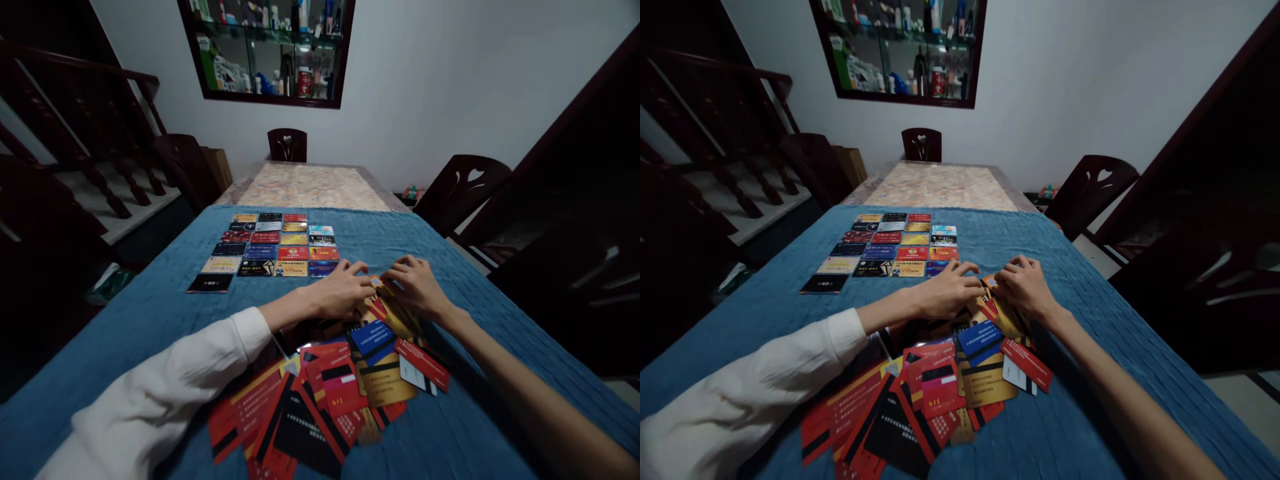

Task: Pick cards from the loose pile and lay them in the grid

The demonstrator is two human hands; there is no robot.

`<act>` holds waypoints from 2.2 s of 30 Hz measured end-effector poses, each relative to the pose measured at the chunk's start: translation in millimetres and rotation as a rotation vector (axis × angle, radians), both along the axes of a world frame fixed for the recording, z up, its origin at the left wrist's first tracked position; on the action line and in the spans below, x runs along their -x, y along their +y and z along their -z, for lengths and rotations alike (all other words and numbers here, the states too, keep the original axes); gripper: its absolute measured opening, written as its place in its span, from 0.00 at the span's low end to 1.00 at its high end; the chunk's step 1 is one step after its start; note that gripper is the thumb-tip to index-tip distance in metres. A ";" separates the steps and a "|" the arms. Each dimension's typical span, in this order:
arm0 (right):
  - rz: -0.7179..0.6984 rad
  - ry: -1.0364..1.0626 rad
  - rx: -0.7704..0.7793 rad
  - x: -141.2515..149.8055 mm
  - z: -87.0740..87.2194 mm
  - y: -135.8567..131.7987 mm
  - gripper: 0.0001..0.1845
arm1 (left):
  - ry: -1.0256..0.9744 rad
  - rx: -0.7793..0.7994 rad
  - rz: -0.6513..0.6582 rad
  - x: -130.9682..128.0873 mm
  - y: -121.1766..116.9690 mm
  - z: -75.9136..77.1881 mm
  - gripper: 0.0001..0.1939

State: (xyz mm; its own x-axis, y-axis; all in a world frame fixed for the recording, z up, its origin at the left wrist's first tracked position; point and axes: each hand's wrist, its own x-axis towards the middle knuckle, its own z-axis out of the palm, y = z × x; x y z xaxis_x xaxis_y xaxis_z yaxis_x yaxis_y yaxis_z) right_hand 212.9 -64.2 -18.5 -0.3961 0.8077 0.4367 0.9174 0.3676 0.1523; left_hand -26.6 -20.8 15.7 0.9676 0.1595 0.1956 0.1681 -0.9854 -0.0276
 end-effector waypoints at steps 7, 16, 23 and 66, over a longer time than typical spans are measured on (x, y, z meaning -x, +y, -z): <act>0.023 0.050 -0.046 -22.6 5.8 -24.6 0.10 | 0.118 0.086 0.118 -37.8 -5.9 7.4 0.19; 0.017 0.117 -0.053 -25.3 8.1 -38.4 0.12 | 0.179 0.093 0.154 -55.0 -3.9 22.9 0.19; -0.041 0.129 0.078 -11.7 0.8 -49.9 0.12 | 0.180 0.060 0.072 -39.0 -3.9 15.8 0.12; -0.052 0.282 0.139 1.0 12.2 -47.7 0.07 | -0.198 0.390 -0.085 -5.3 13.2 20.2 0.17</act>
State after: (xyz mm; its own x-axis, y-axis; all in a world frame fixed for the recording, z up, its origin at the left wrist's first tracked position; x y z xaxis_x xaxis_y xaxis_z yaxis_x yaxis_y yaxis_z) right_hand 211.9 -111.9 -30.7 -0.3178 0.8491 0.4219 0.8956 0.4149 -0.1604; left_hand -21.2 -7.7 -4.5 0.8979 0.3355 0.2849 0.2138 -0.8983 0.3840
